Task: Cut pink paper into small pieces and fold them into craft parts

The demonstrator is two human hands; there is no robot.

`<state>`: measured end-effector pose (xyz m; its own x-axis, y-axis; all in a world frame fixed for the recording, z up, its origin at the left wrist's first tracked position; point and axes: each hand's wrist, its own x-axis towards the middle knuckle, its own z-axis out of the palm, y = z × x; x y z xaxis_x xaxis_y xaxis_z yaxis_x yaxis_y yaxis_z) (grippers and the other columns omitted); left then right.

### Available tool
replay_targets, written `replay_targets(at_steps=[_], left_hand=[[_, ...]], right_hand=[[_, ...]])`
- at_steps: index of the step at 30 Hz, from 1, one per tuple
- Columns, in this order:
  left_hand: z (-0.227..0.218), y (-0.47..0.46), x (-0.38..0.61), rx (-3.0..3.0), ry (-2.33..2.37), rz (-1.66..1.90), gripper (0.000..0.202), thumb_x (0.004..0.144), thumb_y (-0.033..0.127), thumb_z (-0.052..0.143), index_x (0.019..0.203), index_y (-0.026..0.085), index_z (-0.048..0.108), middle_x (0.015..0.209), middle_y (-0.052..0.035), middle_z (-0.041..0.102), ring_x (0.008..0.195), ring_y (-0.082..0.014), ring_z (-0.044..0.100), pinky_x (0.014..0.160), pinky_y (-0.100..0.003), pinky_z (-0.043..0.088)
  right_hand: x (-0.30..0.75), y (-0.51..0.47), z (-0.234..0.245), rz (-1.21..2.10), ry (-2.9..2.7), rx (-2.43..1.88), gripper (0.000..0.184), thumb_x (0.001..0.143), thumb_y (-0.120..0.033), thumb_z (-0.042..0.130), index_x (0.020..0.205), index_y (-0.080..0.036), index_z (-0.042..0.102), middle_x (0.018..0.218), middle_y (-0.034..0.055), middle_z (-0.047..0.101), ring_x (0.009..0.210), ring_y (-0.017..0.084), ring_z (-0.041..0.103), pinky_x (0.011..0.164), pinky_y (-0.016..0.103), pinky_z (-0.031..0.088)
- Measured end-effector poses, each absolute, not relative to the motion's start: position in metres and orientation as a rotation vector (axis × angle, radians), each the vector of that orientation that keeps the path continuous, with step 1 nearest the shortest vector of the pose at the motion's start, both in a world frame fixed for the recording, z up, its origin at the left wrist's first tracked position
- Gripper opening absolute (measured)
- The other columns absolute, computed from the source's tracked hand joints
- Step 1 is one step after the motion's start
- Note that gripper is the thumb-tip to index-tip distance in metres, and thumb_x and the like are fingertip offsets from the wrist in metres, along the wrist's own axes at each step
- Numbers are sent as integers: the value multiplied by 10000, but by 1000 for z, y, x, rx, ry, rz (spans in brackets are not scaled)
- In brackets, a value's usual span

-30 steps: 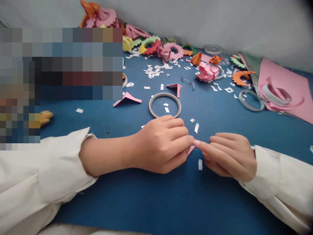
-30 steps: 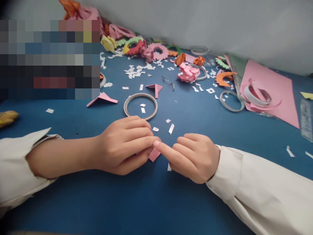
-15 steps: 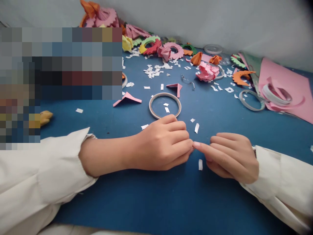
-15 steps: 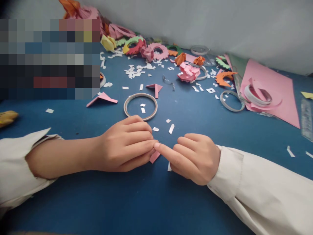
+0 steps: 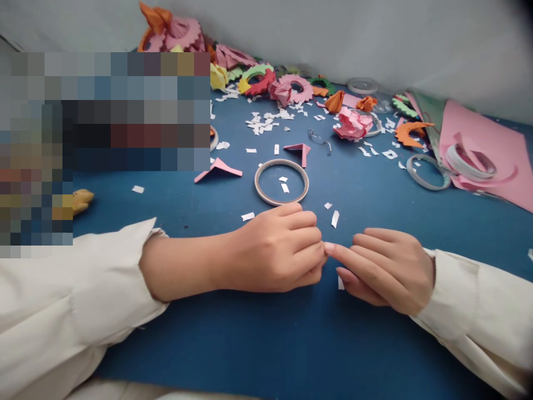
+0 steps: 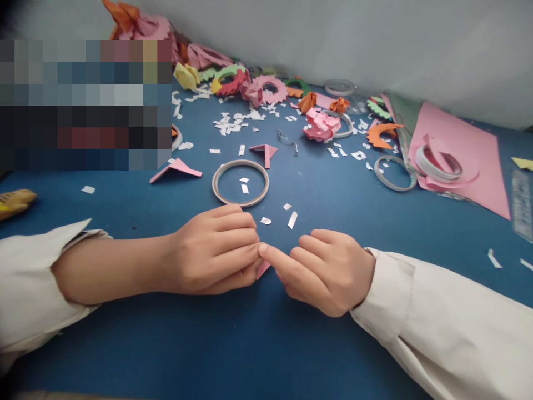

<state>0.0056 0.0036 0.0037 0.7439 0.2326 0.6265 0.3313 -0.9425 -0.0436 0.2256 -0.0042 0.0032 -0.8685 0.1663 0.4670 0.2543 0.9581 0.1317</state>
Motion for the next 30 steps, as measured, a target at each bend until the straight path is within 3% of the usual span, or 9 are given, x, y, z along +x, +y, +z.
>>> replay_targets(at_steps=[10, 18, 25, 27, 30], left_hand=[[3, 4, 5, -2748, -474, -1011, 270, 834, 152, 556, 563, 151, 555, 535, -6, 546, 558, -135, 474, 539, -276, 408], [1, 3, 5, -2755, -465, -1039, 292, 853, 141, 526, 561, 159, 524, 535, 2, 533, 517, -123, 425, 492, -266, 375], [-1, 1, 7, -2802, -432, -974, 262, 859, 179, 527, 598, 162, 541, 551, 6, 542, 532, -134, 444, 491, -282, 367], [-1, 1, 7, -2826, -512, -995, 241, 862, 161, 509, 625, 153, 553, 551, 1, 544, 522, -132, 425, 492, -286, 359], [0, 2, 7, -2854, -603, -1042, 189, 873, 141, 462, 731, 115, 585, 576, -12, 556, 529, -132, 411, 511, -285, 372]], right_hand=[[222, -3, 7, -301, -2710, -324, 383, 884, -159, 480, 1222, 13, 429, 604, -8, 600, 519, 105, 517, 484, 270, 418], [221, -2, 5, -324, -2745, -343, 419, 903, -172, 457, 1257, 41, 385, 573, -11, 579, 486, 118, 477, 469, 277, 393], [218, 0, 5, -263, -2729, -485, 590, 961, -280, 355, 1401, 62, 162, 560, -27, 552, 482, 119, 449, 462, 257, 379], [219, -1, 6, -284, -2606, -528, 576, 944, -270, 412, 1403, 13, 209, 564, -31, 550, 480, 106, 436, 458, 236, 372], [223, -5, 9, -273, -2472, -534, 422, 887, -183, 522, 1272, -48, 410, 569, -32, 529, 485, 87, 422, 463, 222, 372]])
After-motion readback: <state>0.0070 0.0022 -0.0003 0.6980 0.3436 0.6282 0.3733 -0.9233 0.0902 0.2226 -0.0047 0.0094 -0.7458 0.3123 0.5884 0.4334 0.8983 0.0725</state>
